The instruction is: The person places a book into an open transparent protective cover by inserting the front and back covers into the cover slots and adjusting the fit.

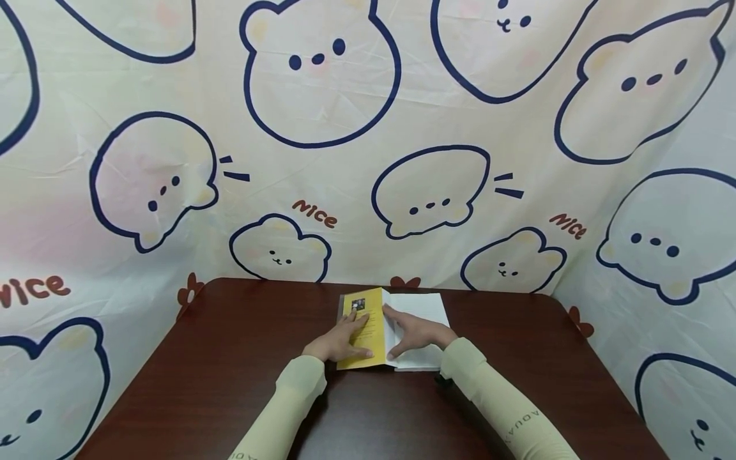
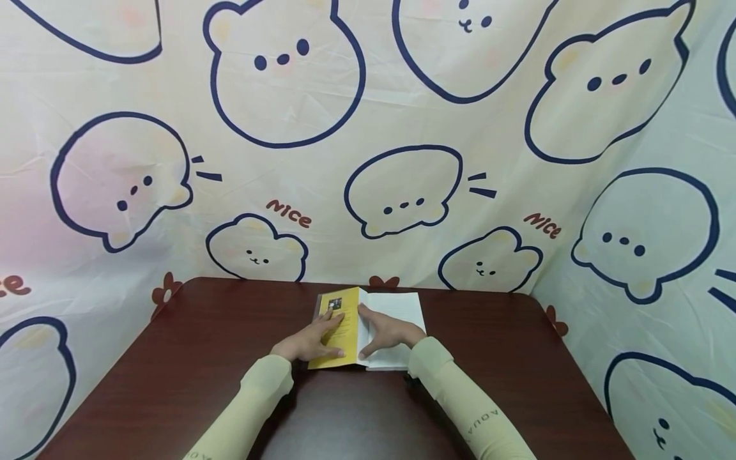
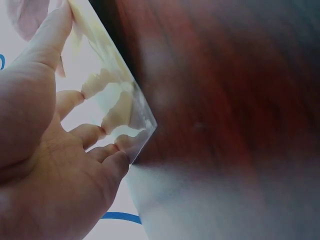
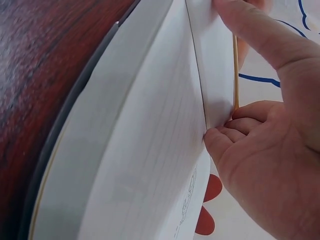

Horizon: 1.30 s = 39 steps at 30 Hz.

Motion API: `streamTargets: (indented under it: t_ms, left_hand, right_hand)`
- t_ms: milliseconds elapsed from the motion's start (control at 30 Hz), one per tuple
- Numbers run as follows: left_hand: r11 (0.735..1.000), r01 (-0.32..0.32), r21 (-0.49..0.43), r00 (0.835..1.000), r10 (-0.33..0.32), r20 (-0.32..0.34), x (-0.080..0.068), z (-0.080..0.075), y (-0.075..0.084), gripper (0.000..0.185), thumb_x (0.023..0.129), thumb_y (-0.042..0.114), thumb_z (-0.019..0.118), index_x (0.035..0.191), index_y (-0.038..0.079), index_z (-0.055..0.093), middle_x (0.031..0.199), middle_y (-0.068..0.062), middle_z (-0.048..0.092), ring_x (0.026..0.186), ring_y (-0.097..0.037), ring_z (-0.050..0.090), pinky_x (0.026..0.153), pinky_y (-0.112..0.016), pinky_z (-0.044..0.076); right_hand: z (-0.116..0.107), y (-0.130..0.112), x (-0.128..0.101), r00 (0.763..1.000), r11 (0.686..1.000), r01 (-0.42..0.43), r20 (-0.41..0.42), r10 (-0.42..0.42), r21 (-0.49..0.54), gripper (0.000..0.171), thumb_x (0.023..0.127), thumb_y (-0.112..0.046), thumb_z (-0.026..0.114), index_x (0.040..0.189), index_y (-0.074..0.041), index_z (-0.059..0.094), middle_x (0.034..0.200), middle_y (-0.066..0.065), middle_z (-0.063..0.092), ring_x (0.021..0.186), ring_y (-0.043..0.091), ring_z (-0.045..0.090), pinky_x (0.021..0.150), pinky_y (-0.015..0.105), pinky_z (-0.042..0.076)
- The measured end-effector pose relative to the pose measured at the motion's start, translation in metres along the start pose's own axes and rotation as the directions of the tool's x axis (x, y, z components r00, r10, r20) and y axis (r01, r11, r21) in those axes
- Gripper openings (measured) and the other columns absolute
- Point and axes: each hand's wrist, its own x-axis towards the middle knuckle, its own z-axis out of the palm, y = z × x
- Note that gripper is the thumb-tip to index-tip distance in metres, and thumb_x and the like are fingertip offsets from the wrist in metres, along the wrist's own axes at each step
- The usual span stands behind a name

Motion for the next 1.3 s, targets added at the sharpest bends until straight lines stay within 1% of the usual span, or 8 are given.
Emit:
streamTargets:
  t_ms: [167, 567, 833, 1033, 1100, 1200, 1233, 1300]
  left_hand:
    - [1.000, 0.010, -0.017, 1.000, -0.010, -0.003, -0.001, 0.000, 0.002, 0.091, 0.087, 0.047, 0.078, 0.161, 0.022, 0.031, 0.169, -0.018, 0.016, 0.155, -0.043, 0.014, 0.117, -0.066, 0.027]
    - [1.000, -0.016, -0.018, 1.000, 0.015, -0.014, -0.001, 0.000, 0.005, 0.091, 0.088, 0.047, 0.078, 0.161, 0.020, 0.031, 0.169, -0.019, 0.014, 0.155, -0.043, 0.013, 0.117, -0.065, 0.028]
    - [0.999, -0.039, 0.000, 0.999, 0.039, -0.008, 0.000, -0.001, 0.006, 0.090, 0.088, 0.048, 0.077, 0.161, 0.019, 0.032, 0.169, -0.020, 0.017, 0.155, -0.044, 0.015, 0.116, -0.065, 0.028]
    - [0.999, -0.043, -0.003, 0.999, 0.043, 0.012, 0.000, -0.005, 0.008, 0.090, 0.089, 0.046, 0.077, 0.161, 0.017, 0.031, 0.169, -0.021, 0.015, 0.154, -0.046, 0.013, 0.115, -0.069, 0.026]
    - [0.999, -0.034, -0.008, 0.999, 0.034, 0.022, -0.001, -0.005, 0.008, 0.091, 0.089, 0.047, 0.076, 0.162, 0.018, 0.030, 0.169, -0.021, 0.014, 0.154, -0.046, 0.012, 0.115, -0.070, 0.025]
    - [1.000, -0.024, -0.013, 0.999, 0.024, 0.029, -0.003, -0.005, 0.008, 0.091, 0.089, 0.048, 0.076, 0.162, 0.018, 0.030, 0.169, -0.021, 0.014, 0.155, -0.045, 0.012, 0.116, -0.069, 0.024]
    - [1.000, -0.023, -0.018, 0.999, 0.023, 0.024, -0.004, -0.006, 0.008, 0.091, 0.089, 0.047, 0.076, 0.162, 0.017, 0.031, 0.169, -0.022, 0.013, 0.155, -0.045, 0.012, 0.116, -0.069, 0.025]
    - [0.999, -0.033, -0.027, 0.999, 0.033, 0.005, -0.005, -0.006, 0.009, 0.090, 0.089, 0.046, 0.078, 0.161, 0.016, 0.033, 0.168, -0.025, 0.013, 0.155, -0.045, 0.012, 0.117, -0.067, 0.025]
  right_hand:
    - [0.001, 0.000, 0.002, 1.000, 1.000, 0.006, 0.007, -0.006, -0.008, 0.119, 0.076, -0.036, 0.091, 0.165, -0.015, 0.013, 0.172, 0.006, 0.011, 0.156, 0.030, 0.020, 0.124, 0.047, 0.025]
    - [-0.001, -0.001, 0.004, 0.999, 0.999, 0.033, 0.013, -0.032, -0.010, 0.118, 0.077, -0.033, 0.091, 0.164, -0.011, 0.013, 0.171, 0.009, 0.010, 0.156, 0.030, 0.018, 0.124, 0.046, 0.025]
    - [-0.002, -0.003, 0.005, 1.000, 0.999, 0.025, 0.015, -0.024, -0.020, 0.119, 0.077, -0.037, 0.090, 0.165, -0.013, 0.014, 0.172, 0.006, 0.010, 0.157, 0.028, 0.017, 0.124, 0.047, 0.023]
    - [-0.002, -0.003, 0.005, 0.999, 0.999, 0.045, 0.007, -0.045, -0.028, 0.117, 0.078, -0.034, 0.090, 0.164, -0.012, 0.015, 0.171, 0.007, 0.012, 0.157, 0.026, 0.014, 0.125, 0.047, 0.020]
    - [-0.001, -0.002, 0.004, 0.998, 0.998, 0.057, -0.004, -0.057, -0.025, 0.112, 0.080, -0.034, 0.088, 0.164, -0.011, 0.018, 0.171, 0.008, 0.016, 0.157, 0.027, 0.017, 0.124, 0.048, 0.022]
    - [-0.003, 0.001, 0.001, 0.997, 0.998, 0.062, -0.048, -0.062, -0.004, 0.098, 0.086, -0.035, 0.083, 0.162, -0.011, 0.026, 0.167, 0.012, 0.028, 0.152, 0.032, 0.030, 0.120, 0.051, 0.030]
    - [-0.004, 0.004, 0.000, 0.995, 0.998, 0.066, -0.076, -0.064, 0.014, 0.092, 0.088, -0.034, 0.080, 0.161, -0.009, 0.029, 0.165, 0.014, 0.032, 0.150, 0.034, 0.035, 0.118, 0.052, 0.034]
    - [-0.008, 0.013, -0.002, 0.986, 0.997, 0.059, -0.161, -0.051, 0.051, 0.080, 0.093, -0.032, 0.075, 0.158, -0.008, 0.036, 0.159, 0.017, 0.041, 0.143, 0.037, 0.044, 0.113, 0.052, 0.042]
